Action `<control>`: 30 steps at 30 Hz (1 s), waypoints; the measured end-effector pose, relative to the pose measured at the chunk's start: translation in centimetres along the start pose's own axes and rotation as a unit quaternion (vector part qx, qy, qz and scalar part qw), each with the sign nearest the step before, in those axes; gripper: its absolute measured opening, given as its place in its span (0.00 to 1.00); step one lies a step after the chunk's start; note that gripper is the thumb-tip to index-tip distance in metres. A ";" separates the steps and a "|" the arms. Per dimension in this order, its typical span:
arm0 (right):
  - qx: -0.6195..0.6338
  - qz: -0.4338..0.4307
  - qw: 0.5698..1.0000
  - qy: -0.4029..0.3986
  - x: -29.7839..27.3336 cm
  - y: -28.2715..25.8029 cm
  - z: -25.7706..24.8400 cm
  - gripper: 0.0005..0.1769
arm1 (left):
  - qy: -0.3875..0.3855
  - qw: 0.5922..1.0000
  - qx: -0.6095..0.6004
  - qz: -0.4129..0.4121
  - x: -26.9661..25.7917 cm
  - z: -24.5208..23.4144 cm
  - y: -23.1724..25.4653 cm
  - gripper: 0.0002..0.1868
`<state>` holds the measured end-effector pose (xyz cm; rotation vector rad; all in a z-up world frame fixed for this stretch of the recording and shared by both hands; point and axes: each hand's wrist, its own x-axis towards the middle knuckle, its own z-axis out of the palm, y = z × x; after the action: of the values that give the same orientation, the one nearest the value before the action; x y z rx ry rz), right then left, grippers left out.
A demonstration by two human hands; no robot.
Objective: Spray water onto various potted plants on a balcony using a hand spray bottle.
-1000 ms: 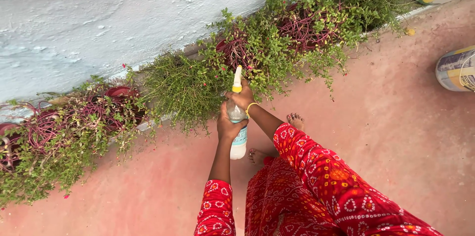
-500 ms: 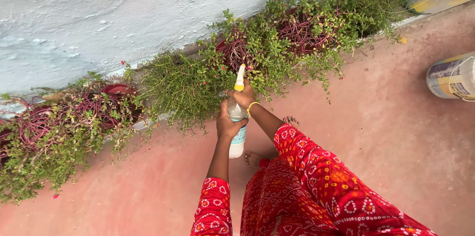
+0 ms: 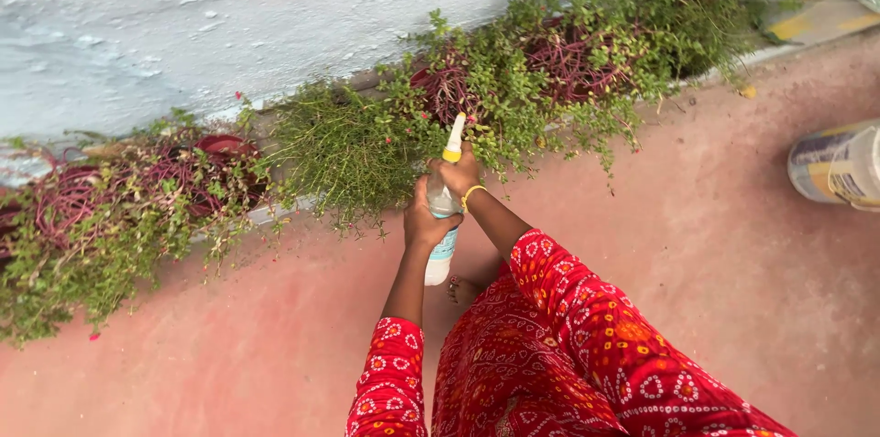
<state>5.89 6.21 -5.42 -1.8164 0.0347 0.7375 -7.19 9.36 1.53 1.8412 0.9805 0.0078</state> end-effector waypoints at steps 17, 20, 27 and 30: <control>-0.065 -0.030 0.989 -0.126 -2.1 -0.7 8.7 0.36 | 0.104 0.992 -0.026 -0.073 -1.5 -4.8 -4.4 0.57; -0.102 -0.036 0.987 -0.121 -3.7 0.6 11.2 0.36 | 0.113 0.991 -0.030 -0.064 -2.4 -6.2 -7.3 0.59; -0.116 0.023 0.983 -0.142 -9.0 -3.0 14.9 0.38 | 0.099 0.993 -0.021 -0.060 -3.5 -11.1 -11.4 0.58; -0.079 0.001 0.986 -0.145 -8.8 0.7 17.9 0.36 | 0.080 0.993 -0.046 -0.067 -4.8 -13.9 -11.5 0.55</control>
<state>-9.80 18.61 -4.90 -1.8399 -0.2182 1.0224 -23.30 18.89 1.47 1.7065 1.1950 0.1192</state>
